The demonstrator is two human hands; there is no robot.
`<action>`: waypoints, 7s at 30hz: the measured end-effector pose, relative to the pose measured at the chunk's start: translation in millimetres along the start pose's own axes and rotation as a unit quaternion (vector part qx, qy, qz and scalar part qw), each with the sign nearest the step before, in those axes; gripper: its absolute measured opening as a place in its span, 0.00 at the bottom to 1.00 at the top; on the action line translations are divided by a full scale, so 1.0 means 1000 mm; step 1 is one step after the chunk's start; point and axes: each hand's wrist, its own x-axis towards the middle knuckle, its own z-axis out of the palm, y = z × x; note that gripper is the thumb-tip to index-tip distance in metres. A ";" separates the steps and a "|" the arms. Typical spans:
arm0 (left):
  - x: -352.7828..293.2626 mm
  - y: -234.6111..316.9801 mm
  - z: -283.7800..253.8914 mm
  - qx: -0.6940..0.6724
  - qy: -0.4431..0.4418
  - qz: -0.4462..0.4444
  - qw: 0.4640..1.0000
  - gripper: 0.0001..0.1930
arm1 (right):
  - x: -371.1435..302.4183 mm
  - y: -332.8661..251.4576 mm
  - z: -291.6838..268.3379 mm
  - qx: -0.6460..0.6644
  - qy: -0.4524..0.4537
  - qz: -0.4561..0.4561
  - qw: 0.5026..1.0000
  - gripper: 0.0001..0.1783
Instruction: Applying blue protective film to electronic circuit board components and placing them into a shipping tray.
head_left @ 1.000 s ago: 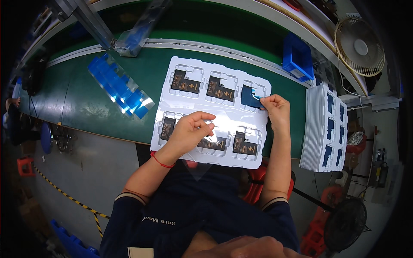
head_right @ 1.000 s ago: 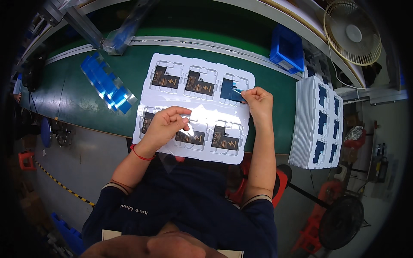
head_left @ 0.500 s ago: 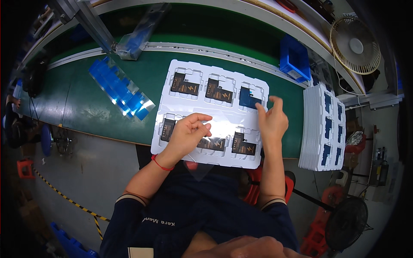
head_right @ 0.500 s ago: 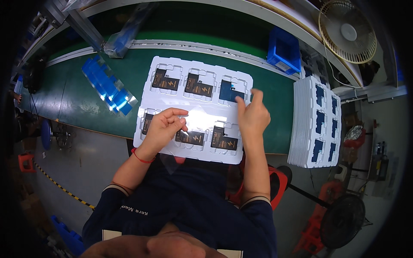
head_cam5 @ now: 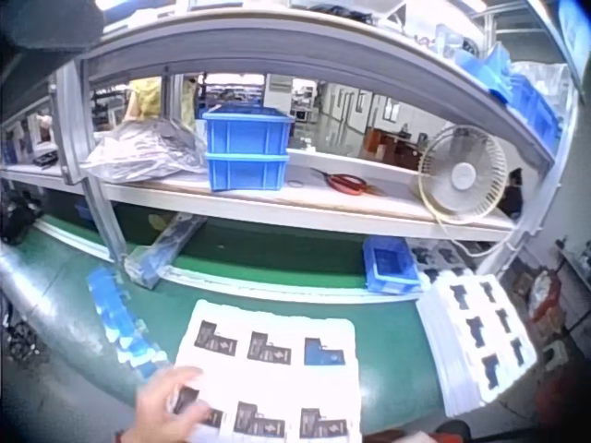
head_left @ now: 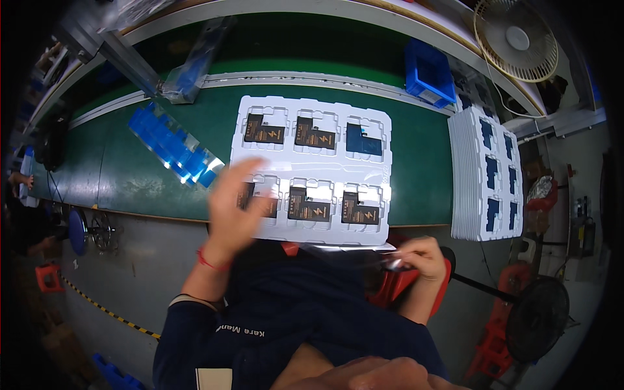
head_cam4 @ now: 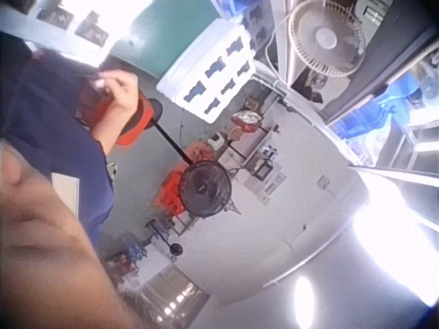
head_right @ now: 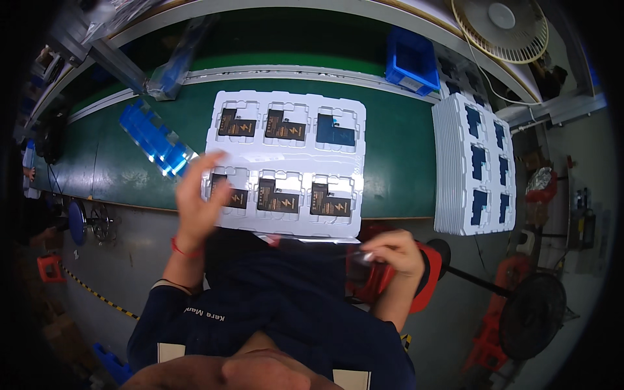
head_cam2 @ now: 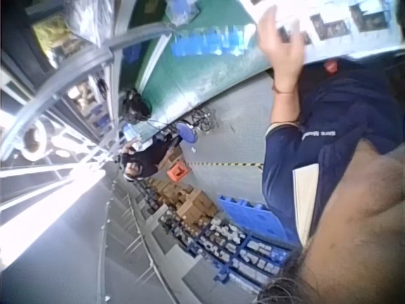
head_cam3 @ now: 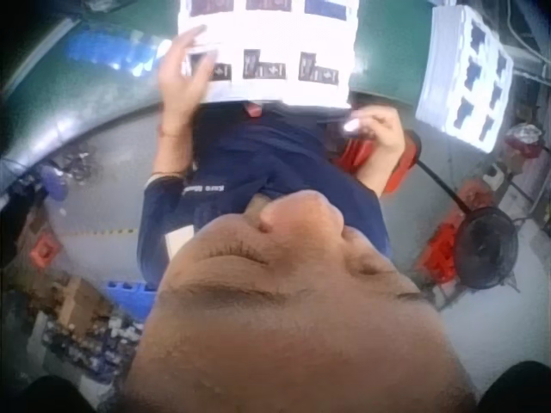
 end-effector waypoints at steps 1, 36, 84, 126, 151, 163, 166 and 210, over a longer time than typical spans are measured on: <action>0.003 -0.027 -0.015 0.075 0.061 -0.032 0.995 0.19 | -0.023 0.025 -0.024 0.032 0.077 0.044 0.996 0.08; -0.013 -0.136 -0.068 0.013 0.252 -0.189 0.949 0.13 | 0.022 0.144 0.025 -0.523 0.079 -0.004 0.849 0.17; -0.016 -0.068 -0.043 -0.152 0.163 -0.045 0.974 0.44 | 0.289 -0.069 0.203 0.040 -0.030 -0.119 0.992 0.12; -0.005 -0.027 -0.002 -0.101 0.105 0.067 0.987 0.12 | 0.188 -0.071 0.143 -0.055 -0.033 -0.075 0.995 0.33; -0.022 -0.046 0.012 -0.324 0.015 -0.237 0.916 0.17 | 0.247 -0.036 0.054 -0.049 0.214 0.105 0.970 0.02; -0.023 -0.049 0.014 -0.301 0.020 -0.226 0.926 0.17 | 0.247 -0.038 0.057 -0.040 0.212 0.117 0.970 0.01; -0.023 -0.049 0.014 -0.302 0.023 -0.225 0.926 0.17 | 0.248 -0.037 0.057 -0.045 0.212 0.115 0.970 0.01; -0.036 -0.034 0.012 -0.354 0.032 -0.138 0.924 0.19 | 0.241 -0.033 0.067 -0.541 0.219 -0.053 0.810 0.04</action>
